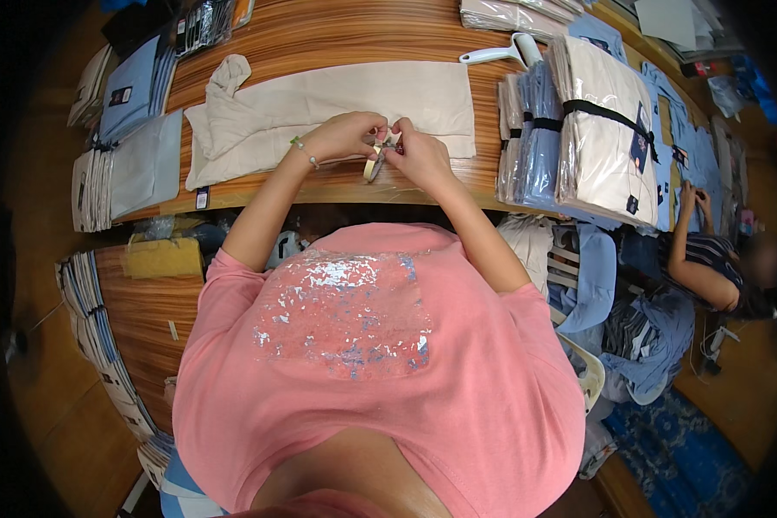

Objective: The person tapes a small tag onto a pair of beige trousers, folds the trousers, and then places a blue collared shirt over a cardboard guide, folds it, and seals it in a plastic bag.

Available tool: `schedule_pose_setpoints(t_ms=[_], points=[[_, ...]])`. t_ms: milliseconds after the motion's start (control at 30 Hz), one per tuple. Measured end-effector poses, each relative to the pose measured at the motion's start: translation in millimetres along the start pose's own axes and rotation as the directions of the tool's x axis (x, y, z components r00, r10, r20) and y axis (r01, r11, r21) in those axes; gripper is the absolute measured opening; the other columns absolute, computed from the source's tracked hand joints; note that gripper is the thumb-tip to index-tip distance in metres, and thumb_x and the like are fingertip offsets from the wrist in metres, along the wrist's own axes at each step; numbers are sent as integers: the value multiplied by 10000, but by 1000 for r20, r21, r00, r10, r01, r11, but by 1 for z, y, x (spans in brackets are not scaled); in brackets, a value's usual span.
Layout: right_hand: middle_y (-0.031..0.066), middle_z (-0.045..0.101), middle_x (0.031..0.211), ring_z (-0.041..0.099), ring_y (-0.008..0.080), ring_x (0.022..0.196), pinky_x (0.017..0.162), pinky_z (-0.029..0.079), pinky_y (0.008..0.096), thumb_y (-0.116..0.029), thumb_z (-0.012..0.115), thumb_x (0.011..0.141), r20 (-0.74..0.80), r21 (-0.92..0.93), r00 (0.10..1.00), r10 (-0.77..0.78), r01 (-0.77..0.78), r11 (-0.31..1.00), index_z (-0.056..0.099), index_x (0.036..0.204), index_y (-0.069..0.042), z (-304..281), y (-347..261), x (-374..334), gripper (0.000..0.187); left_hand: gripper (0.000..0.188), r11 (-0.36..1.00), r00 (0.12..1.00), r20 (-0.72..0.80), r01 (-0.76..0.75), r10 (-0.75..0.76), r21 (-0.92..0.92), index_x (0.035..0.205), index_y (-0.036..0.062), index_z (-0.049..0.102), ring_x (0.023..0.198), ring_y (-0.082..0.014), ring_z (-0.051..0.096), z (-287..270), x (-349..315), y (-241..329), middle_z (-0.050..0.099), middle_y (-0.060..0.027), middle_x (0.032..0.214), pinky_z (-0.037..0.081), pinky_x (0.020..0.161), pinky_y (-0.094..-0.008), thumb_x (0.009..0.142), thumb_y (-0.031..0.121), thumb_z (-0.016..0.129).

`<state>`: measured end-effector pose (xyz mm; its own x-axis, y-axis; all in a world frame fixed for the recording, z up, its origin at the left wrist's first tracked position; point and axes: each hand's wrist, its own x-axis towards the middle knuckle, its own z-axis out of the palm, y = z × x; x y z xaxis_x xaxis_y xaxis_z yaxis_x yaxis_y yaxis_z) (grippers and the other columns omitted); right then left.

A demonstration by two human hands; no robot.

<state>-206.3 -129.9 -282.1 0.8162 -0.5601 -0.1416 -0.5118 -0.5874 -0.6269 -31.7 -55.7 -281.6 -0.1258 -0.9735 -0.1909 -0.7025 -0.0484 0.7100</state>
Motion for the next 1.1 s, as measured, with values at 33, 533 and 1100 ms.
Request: schedule_pose_setpoints(t_ms=[33, 533, 1100], points=[[118, 638, 729, 632, 300, 709, 618, 473, 403, -256, 661, 757, -1, 2, 1000, 4, -4, 1000, 486, 1022, -68, 0, -1, 0, 369, 319, 1000, 1000, 1, 17, -17, 4, 848, 53, 518, 844, -300, 550, 0, -1, 1, 594, -113, 861, 420, 721, -369, 642, 121, 753], [30, 549, 612, 512, 118, 570, 517, 405, 287, -303, 732, 740, 29, 502, 996, 90, -92, 860, 641, 867, -41, 44, 30, 26, 305, 230, 657, 871, -456, -237, -184, -716, 1024, 53, 474, 899, -132, 548, 14, -24, -34, 582, -47, 1012, 441, 854, -306, 843, 93, 611], [176, 406, 1290, 396, 342, 1195, 916, 345, 579, -182, 596, 773, -450, -582, 891, -63, -239, 777, 394, 1315, -149, -19, 97, 215, 579, 287, 894, 773, -457, 424, -441, -145, 818, 129, 704, 1005, -295, 447, 39, -88, -67, 549, -75, 1043, 342, 911, -380, 859, 310, 486]])
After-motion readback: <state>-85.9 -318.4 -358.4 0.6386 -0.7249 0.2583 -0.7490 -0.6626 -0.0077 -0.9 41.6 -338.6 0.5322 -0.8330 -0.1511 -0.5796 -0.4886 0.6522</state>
